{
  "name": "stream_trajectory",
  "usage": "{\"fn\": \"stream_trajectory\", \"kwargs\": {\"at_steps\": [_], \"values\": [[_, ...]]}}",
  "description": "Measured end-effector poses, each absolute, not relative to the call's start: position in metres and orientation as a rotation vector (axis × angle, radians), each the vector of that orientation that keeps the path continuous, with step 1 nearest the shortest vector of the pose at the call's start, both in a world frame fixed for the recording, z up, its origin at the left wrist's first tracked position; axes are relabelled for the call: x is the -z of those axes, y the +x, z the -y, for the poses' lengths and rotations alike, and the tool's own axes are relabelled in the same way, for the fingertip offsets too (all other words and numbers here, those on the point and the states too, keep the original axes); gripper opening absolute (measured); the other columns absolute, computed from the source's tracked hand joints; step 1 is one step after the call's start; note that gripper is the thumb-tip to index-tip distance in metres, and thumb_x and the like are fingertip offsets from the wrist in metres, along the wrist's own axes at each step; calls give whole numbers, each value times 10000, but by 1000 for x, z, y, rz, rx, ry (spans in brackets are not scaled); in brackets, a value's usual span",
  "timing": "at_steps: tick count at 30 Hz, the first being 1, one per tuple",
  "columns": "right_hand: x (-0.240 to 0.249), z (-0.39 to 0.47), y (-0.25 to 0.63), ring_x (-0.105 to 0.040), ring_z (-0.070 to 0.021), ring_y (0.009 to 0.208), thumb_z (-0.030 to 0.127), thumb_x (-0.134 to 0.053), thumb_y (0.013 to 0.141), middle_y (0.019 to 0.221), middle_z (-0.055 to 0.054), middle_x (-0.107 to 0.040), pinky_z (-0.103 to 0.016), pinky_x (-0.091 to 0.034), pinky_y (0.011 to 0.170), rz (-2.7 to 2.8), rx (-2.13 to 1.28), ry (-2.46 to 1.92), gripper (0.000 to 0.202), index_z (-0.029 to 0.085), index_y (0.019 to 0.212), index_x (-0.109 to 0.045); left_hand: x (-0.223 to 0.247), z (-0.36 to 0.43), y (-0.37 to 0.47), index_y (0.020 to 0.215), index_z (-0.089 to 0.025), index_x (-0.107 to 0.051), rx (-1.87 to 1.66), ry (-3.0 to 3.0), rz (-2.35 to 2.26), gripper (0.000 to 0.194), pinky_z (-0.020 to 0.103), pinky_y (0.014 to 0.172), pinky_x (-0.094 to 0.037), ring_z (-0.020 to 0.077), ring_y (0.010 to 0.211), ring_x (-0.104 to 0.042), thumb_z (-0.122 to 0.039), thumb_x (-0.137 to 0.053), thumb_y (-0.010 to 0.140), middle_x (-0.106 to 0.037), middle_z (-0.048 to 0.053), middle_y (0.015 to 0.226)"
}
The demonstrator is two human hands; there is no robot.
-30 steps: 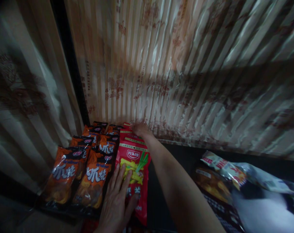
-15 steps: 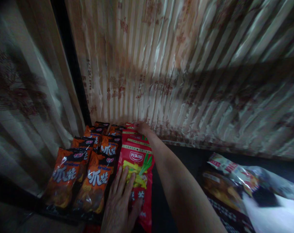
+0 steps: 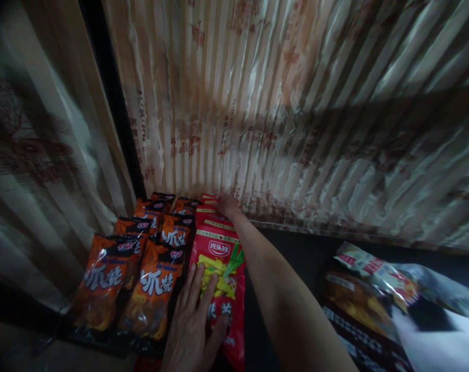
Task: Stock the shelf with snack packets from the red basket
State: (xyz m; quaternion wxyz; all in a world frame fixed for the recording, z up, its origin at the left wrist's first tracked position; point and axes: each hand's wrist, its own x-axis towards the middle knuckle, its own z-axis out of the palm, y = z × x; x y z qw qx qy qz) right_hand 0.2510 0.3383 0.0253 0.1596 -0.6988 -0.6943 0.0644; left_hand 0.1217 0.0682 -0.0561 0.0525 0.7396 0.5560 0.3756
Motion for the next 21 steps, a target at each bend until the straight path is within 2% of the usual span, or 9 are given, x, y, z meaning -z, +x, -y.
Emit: {"fn": "stream_trajectory", "kwargs": {"at_steps": [4,11,21], "values": [[-32,-343,249,-637,-210,965,525,-597,772,1057,-20,-701,-278,-447,767,2017,-196,-1984,352,265,992,-686,56,-68,122,1411,-268,-355,-1165,2276,-1689,593,446,1048,-379,269,1397,-226,-371,-508,848,-273,40,1519],[-32,-345,242,-639,-201,935,346,-658,750,1027,-24,-711,-263,-440,743,2031,-152,-1997,231,249,955,-699,56,-68,123,1407,-263,-362,-1174,2291,-1712,586,452,1040,-385,270,1390,-245,-349,-511,847,-294,54,1510],[-23,-338,239,-615,-223,996,295,-615,790,1015,-31,-711,-359,-414,868,1945,-103,-2006,145,245,911,-677,53,-67,122,1398,-264,-380,-1189,2288,-1708,579,463,1046,-367,269,1390,-245,-357,-513,841,-320,57,1499]]}}
